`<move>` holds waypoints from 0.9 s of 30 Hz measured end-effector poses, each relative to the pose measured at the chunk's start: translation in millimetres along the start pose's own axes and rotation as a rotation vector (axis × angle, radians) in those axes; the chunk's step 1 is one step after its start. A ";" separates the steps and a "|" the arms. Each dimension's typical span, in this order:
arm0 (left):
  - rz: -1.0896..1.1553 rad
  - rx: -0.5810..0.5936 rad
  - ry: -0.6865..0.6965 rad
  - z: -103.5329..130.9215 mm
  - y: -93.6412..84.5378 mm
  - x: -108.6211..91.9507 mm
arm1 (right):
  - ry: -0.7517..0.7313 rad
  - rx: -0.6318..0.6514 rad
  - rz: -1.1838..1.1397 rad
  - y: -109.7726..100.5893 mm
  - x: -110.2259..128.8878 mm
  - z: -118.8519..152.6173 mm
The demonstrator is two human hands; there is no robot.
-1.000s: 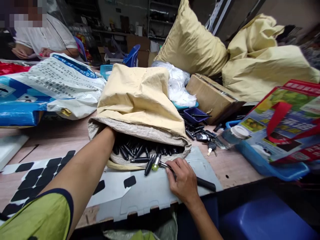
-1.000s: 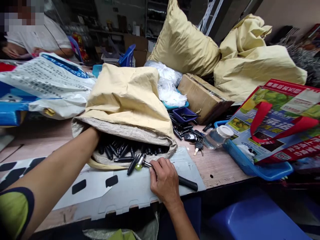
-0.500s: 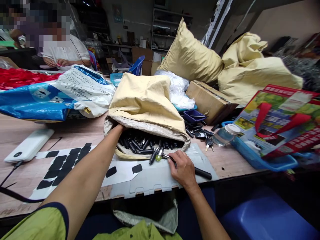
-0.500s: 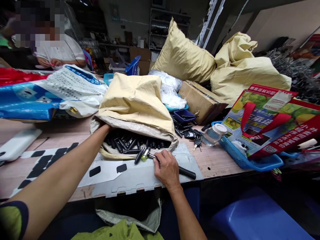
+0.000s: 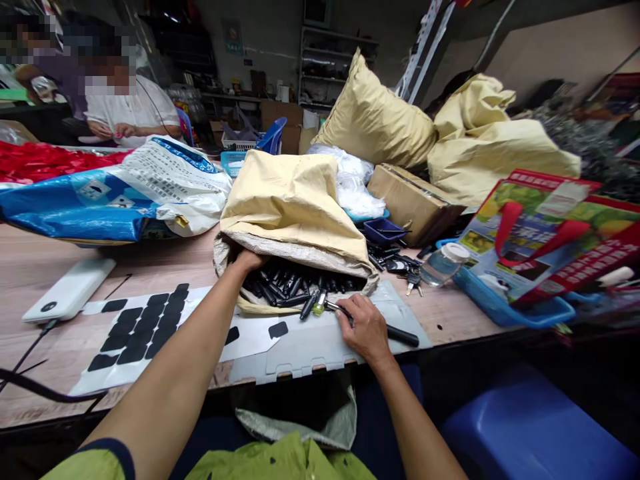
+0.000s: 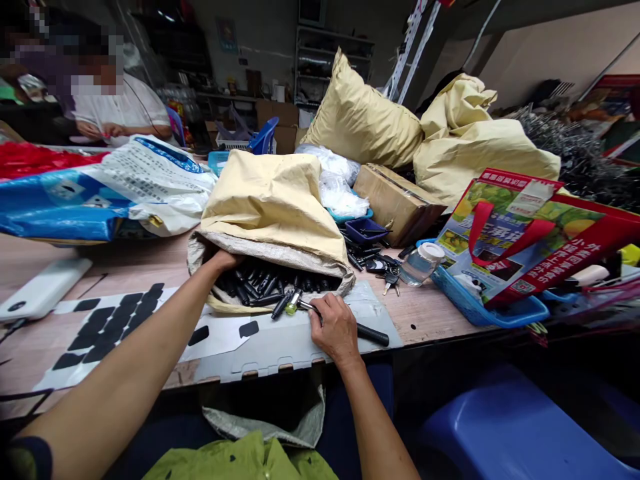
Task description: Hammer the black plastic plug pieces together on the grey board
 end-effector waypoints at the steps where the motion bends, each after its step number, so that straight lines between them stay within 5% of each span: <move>1: -0.003 0.006 -0.003 3.7 0.3 0.0 | 0.001 0.001 0.003 0.1 0.0 0.1; 13: -0.096 -0.055 -0.083 50.2 -11.1 -32.2 | 0.013 -0.004 0.010 -1.5 1.4 0.2; 15: -0.107 -0.153 -0.065 77.7 -11.2 -47.2 | 0.008 -0.013 0.013 -0.3 0.3 0.4; 17: -0.068 -0.445 0.000 114.5 -13.0 -68.3 | 0.001 -0.024 0.013 1.0 -0.6 0.4; 19: -0.020 -0.538 0.071 150.1 -5.1 -90.8 | -0.005 -0.031 0.010 1.8 -0.9 0.2; 23: -0.022 -0.297 0.248 186.4 27.4 -124.0 | -0.004 -0.033 0.006 1.2 -0.1 -0.1; 27: -0.113 -0.199 0.194 182.5 42.9 -123.5 | 0.000 -0.035 0.005 -0.2 0.3 1.0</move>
Point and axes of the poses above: each hand's wrist, its own z-axis away from the middle knuckle, its own y-axis out of the palm, x = y × z, the point moved 3 cm from there along -z, towards the middle knuckle
